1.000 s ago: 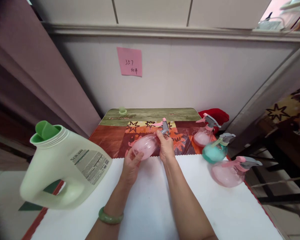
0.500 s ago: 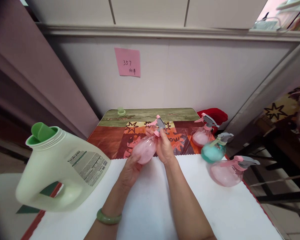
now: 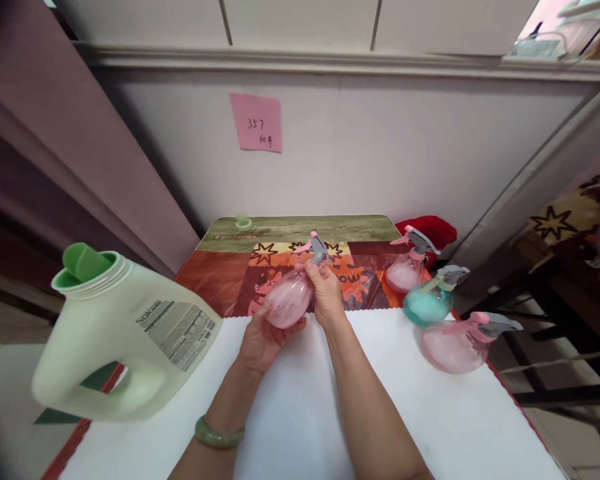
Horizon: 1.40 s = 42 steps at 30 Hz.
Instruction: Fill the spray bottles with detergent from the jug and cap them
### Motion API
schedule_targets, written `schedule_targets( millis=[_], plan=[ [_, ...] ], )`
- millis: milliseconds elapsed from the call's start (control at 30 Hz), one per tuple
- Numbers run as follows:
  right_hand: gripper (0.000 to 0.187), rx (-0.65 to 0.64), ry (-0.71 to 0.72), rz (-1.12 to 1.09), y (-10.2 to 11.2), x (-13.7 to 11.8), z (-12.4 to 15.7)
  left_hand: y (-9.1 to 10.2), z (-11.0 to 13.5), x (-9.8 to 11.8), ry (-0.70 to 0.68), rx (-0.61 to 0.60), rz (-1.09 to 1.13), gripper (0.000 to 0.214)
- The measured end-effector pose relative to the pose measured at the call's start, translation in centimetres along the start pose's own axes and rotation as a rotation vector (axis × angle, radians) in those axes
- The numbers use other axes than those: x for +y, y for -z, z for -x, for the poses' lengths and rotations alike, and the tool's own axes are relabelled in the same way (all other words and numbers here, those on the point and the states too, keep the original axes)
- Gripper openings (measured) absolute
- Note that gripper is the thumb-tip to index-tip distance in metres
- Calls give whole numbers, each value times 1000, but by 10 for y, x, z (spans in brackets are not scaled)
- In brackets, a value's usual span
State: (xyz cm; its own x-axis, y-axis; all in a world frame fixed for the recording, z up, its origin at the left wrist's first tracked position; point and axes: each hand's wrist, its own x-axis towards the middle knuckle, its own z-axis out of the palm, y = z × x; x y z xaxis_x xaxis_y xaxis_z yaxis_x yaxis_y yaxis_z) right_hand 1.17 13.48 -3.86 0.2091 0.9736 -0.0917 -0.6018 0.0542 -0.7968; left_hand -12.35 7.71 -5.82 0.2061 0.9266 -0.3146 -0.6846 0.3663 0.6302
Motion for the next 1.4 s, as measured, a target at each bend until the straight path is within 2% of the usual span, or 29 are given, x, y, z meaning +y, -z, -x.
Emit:
schedule_targets(
  millis=[100,200,467,667,800,933,1000,1067,1100,1167,1267,1400],
  plan=[
    [50,-104,-37,6,-1,-4,3,3,-1,1,137,-36,-49,55],
    [44,-127,-32,41,-2,-7,5,5,-1,2,221,-51,-103,69],
    [45,-41,-50,133,-7,-11,9,5,-2,2,160,-52,-69,54],
    [43,-6,-43,132,-6,-8,7,4,-2,0,100,-9,-87,55],
    [48,75,-13,133,-3,3,1,0,-2,-7,-64,8,-107,56],
    [48,176,14,81,0,11,-4,1,-4,-14,-389,45,-409,74],
    [46,143,46,20,0,10,-5,1,-5,-15,-569,74,-564,82],
    [42,43,95,-57,-1,6,-4,0,-3,-13,-642,57,-583,88],
    [39,1,113,-81,-2,3,-3,-1,-2,-13,-609,33,-538,87],
    [34,-35,115,-88,-2,-2,0,-3,0,-10,-439,-16,-401,79],
    [29,-76,22,-55,-1,-8,4,-4,0,-9,-181,-24,-256,71],
    [35,-126,-56,-4,0,-9,9,-3,-3,-10,-76,38,-252,76]
  ],
)
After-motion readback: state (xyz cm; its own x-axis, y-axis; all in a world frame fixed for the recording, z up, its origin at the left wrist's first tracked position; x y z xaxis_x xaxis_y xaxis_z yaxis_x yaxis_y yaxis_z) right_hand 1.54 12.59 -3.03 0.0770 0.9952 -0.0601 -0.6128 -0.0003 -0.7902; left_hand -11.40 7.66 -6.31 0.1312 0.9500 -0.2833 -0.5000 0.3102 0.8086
